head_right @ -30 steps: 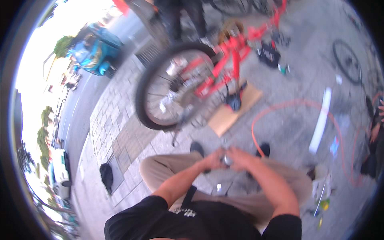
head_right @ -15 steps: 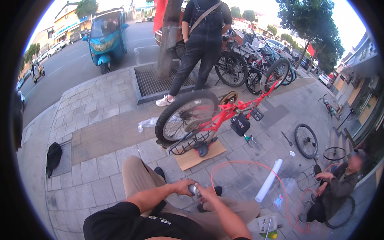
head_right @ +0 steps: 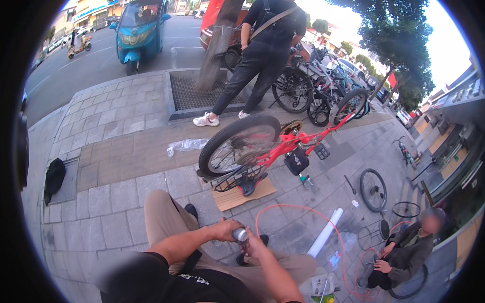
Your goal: The person is sitting on a sidewalk repairing a bicycle tire. They remove the old tire from the rim, insert a new inner tube, and then mount the tire back onto the rim. Finally, they use a pump to inflate the tire.
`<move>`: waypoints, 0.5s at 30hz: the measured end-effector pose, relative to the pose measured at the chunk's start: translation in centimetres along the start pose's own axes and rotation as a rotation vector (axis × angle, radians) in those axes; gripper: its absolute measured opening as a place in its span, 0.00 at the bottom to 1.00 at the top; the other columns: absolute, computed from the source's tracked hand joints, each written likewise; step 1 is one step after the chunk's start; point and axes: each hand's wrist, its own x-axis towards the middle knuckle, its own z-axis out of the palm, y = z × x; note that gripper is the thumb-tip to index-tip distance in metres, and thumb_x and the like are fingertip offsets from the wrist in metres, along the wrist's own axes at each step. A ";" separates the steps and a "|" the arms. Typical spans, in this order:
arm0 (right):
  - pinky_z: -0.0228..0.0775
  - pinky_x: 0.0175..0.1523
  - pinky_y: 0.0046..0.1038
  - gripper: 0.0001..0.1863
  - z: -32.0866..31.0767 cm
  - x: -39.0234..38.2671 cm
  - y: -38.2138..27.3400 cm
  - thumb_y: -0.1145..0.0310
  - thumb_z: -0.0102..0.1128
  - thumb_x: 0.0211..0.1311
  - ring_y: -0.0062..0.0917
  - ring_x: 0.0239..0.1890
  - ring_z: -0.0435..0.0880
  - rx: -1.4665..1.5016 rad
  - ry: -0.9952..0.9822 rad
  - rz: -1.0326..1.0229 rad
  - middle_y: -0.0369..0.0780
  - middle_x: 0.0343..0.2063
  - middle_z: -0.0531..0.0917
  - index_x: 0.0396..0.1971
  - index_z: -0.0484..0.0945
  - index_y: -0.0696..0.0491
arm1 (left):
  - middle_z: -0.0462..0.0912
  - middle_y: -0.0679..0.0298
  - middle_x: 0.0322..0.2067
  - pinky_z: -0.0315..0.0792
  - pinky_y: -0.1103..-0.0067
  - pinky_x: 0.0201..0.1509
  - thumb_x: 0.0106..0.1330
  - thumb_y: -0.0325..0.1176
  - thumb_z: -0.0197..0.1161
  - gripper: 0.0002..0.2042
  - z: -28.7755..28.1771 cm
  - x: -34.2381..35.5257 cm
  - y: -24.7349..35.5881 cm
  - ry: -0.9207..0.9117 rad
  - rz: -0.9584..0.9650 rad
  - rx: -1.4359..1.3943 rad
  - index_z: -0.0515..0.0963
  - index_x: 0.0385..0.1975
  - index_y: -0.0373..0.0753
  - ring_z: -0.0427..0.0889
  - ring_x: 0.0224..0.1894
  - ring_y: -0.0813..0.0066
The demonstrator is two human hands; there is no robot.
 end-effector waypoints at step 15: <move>0.77 0.27 0.32 0.38 3.8 -0.7 -2.7 0.29 0.56 0.75 0.29 0.23 0.84 0.085 -0.009 -0.122 0.42 0.26 0.86 0.43 0.82 0.57 | 0.82 0.61 0.65 0.67 0.44 0.63 0.58 0.49 0.79 0.38 -1.8 -1.4 0.0 0.099 -0.108 0.184 0.75 0.71 0.52 0.77 0.70 0.56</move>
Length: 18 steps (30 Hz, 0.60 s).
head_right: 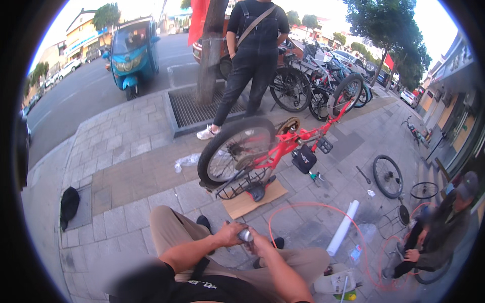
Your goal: The person is sitting on a sidewalk repairing a bicycle tire. They remove the old tire from the rim, insert a new inner tube, and then mount the tire back onto the rim. Finally, they use a pump to inflate the tire.
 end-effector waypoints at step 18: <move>0.80 0.59 0.47 0.32 -10.8 -13.8 -5.5 0.40 0.72 0.62 0.51 0.53 0.89 -0.620 0.963 -0.695 0.54 0.48 0.90 0.53 0.86 0.53 | 0.75 0.43 0.67 0.73 0.62 0.73 0.59 0.34 0.82 0.44 -2.5 7.1 7.1 0.251 0.249 -0.212 0.65 0.75 0.31 0.77 0.68 0.45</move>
